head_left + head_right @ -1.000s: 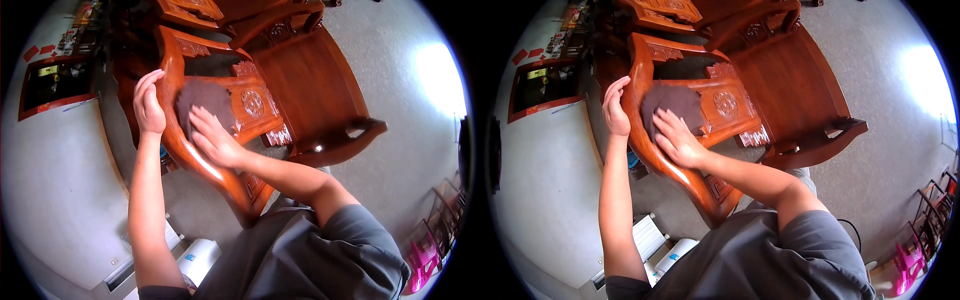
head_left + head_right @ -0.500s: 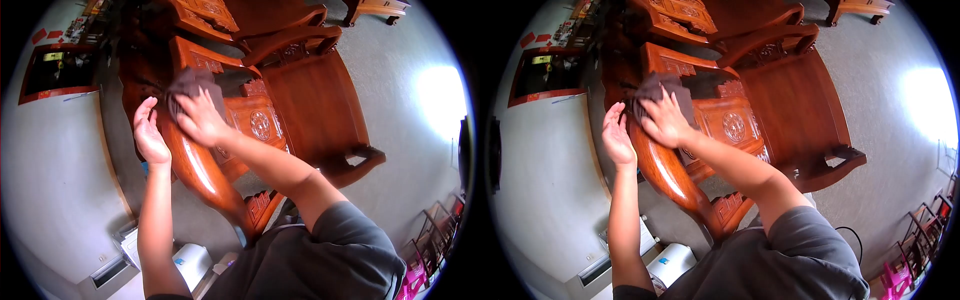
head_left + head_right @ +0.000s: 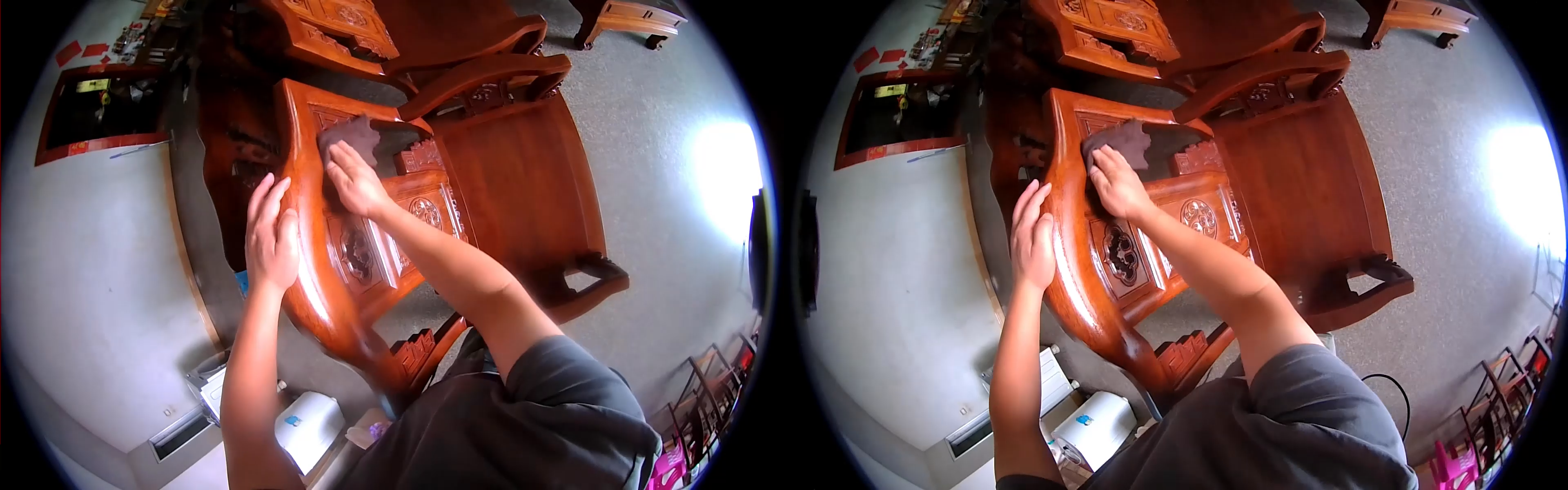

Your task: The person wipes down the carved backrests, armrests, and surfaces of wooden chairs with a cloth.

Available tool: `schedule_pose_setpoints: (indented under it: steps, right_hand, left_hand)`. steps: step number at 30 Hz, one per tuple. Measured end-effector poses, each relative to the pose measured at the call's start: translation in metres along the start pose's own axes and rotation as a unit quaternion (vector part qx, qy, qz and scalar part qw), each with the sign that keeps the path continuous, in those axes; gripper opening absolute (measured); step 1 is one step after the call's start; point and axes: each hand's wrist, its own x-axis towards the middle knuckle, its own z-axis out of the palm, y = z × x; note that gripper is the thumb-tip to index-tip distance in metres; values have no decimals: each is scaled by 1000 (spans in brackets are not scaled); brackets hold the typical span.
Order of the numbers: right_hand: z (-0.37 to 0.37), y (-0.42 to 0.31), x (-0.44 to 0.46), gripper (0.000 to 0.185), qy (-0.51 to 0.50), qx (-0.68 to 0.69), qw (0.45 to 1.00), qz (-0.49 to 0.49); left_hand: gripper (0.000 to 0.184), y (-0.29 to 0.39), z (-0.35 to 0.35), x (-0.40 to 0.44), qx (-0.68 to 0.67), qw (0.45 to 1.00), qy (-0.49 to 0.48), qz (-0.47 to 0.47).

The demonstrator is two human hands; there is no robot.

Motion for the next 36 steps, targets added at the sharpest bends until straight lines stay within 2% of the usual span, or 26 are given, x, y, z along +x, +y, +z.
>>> schedule_pose_setpoints:
  steps: [2,5,10,14,15,21,24,26,29,36]
  right_hand:
    - [9,13,25,52,-2,-94,995,-23]
    - [12,26,51,52,40,-107,990,-87]
    - [-12,7,14,50,1,-99,990,-96]
    - [-23,-6,45,53,-11,-216,974,-67]
    - [-28,-15,57,52,-40,-219,975,-24]
    - [-34,-14,33,43,-96,-237,966,-30]
    - [-37,-21,40,42,-99,-289,952,-38]
    - [-40,-28,64,40,-106,-293,950,-11]
    - [-39,-22,65,39,-111,-322,939,-35]
    - [-49,-11,40,35,-140,-375,914,-72]
  left_hand:
    - [45,1,-2,1,-6,1000,-4,0]
    - [46,1,-1,2,-4,1000,-6,-1]
    - [45,0,0,4,10,1000,-5,4]
    - [45,6,0,5,22,1000,-6,-8]
    - [45,6,0,5,24,1000,-8,-9]
    - [44,5,-1,9,34,999,-5,-4]
    - [44,7,-1,7,37,999,-7,-10]
    - [44,7,0,7,37,999,-5,-9]
    - [45,10,0,8,42,999,-9,-31]
    - [45,3,1,9,24,1000,2,-14]
